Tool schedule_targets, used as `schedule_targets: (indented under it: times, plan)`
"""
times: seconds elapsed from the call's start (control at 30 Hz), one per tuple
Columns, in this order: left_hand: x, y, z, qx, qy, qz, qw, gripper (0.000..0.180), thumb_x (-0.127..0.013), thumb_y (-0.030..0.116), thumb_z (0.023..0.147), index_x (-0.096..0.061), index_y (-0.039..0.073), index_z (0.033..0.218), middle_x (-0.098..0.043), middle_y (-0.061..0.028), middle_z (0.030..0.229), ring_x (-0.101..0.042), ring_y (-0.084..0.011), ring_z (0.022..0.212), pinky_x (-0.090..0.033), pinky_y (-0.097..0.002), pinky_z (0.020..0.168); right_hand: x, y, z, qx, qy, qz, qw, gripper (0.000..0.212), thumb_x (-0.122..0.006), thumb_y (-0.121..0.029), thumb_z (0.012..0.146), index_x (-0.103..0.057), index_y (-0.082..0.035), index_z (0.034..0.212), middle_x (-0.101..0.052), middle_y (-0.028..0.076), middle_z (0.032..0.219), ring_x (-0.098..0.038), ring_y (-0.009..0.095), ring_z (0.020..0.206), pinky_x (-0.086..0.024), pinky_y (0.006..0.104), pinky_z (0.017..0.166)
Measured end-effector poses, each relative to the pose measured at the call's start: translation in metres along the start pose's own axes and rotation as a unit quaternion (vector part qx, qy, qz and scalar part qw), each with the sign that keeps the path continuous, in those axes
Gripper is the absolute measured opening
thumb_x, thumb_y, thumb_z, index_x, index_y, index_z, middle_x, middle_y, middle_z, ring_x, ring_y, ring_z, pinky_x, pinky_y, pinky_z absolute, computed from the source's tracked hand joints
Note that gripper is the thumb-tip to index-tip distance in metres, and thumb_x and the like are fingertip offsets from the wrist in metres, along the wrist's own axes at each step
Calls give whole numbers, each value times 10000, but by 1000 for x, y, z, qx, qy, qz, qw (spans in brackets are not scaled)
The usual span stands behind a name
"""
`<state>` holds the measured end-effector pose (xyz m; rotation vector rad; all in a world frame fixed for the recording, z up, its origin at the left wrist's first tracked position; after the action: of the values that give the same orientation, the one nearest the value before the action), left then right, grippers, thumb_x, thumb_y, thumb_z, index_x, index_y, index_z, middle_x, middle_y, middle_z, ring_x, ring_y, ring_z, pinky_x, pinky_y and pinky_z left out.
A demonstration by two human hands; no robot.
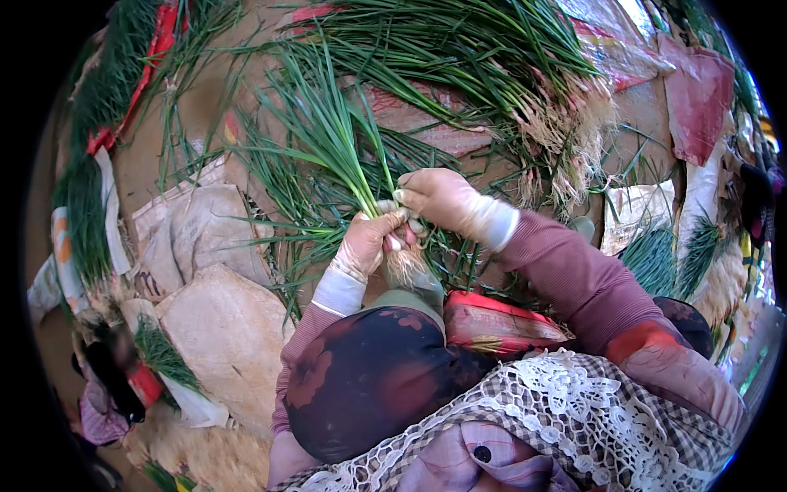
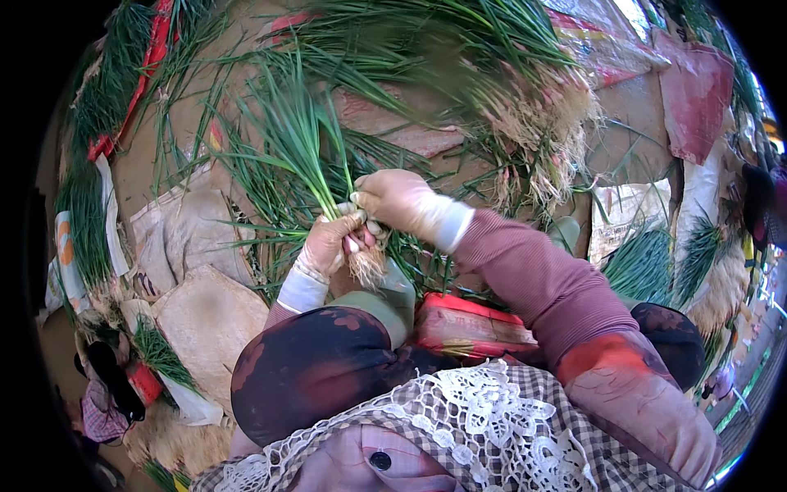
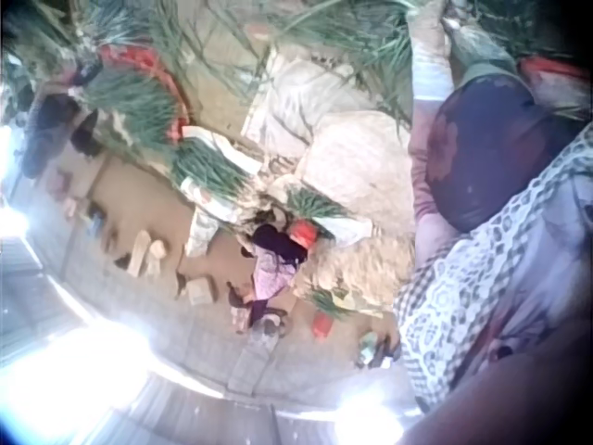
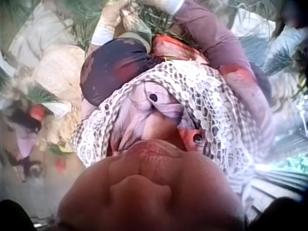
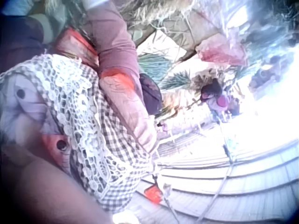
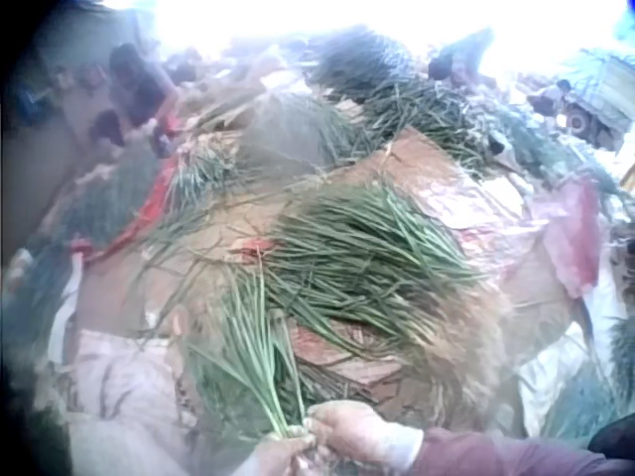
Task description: The person cleans bunches of leeks by hand, removing the outer layers and roots while sitting on the floor.
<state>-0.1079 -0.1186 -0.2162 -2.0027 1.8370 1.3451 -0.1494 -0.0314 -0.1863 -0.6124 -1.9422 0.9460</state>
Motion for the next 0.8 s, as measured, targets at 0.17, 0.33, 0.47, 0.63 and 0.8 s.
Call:
schedule_targets:
  times: [0.17,0.33,0.47,0.63,0.8]
  plan:
    - [-11,25,-9,-97,7,55,994,114,-525,92,773,-544,-4,831,-581,-101,668,-557,-154,533,-460,-233,471,18,33,10,-117,107,-85,984,292,-463,-305,778,-578,-38,814,-569,159,766,-536,333,744,-429,392,658]
    - [10,57,-27,-176,103,36,978,121,-521,126,794,-503,35,871,-546,-58,637,-504,-140,504,-487,-282,517,11,59,-1,-162,-110,-208,958,371,-469,-420,762,-592,-71,794,-583,147,782,-549,307,772,-422,391,680]
    - [4,40,-10,-178,15,-172,969,199,-526,130,788,-504,7,944,-459,-17,529,-512,-173,589,-459,-403,751,87,104,10,-188,150,-290,926,224,-529,-291,721,-593,-111,837,-582,113,779,-553,269,764,-433,364,645]
    - [34,-14,2,-29,116,-173,978,272,-480,184,820,-531,-44,957,-501,-52,543,-506,-183,545,-476,-395,703,64,86,10,-82,143,-430,888,181,-530,-239,712,-584,-112,829,-541,86,788,-523,267,763,-428,377,653]
    - [40,-18,6,-53,127,-28,990,351,-466,199,831,-461,-27,1099,-552,-199,980,-561,-154,611,-450,-230,535,0,10,-21,12,83,-115,990,157,-551,-224,730,-523,-87,800,-543,111,705,-533,293,684,-422,390,604]
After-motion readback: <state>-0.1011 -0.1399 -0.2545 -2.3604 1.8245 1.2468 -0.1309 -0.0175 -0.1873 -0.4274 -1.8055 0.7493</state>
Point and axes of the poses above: each hand's wrist, its own z-axis towards the middle knuckle, its own x-axis out of the back of the hand, y = z × x, the point moved 8 cm from there along z, towards the middle knuckle
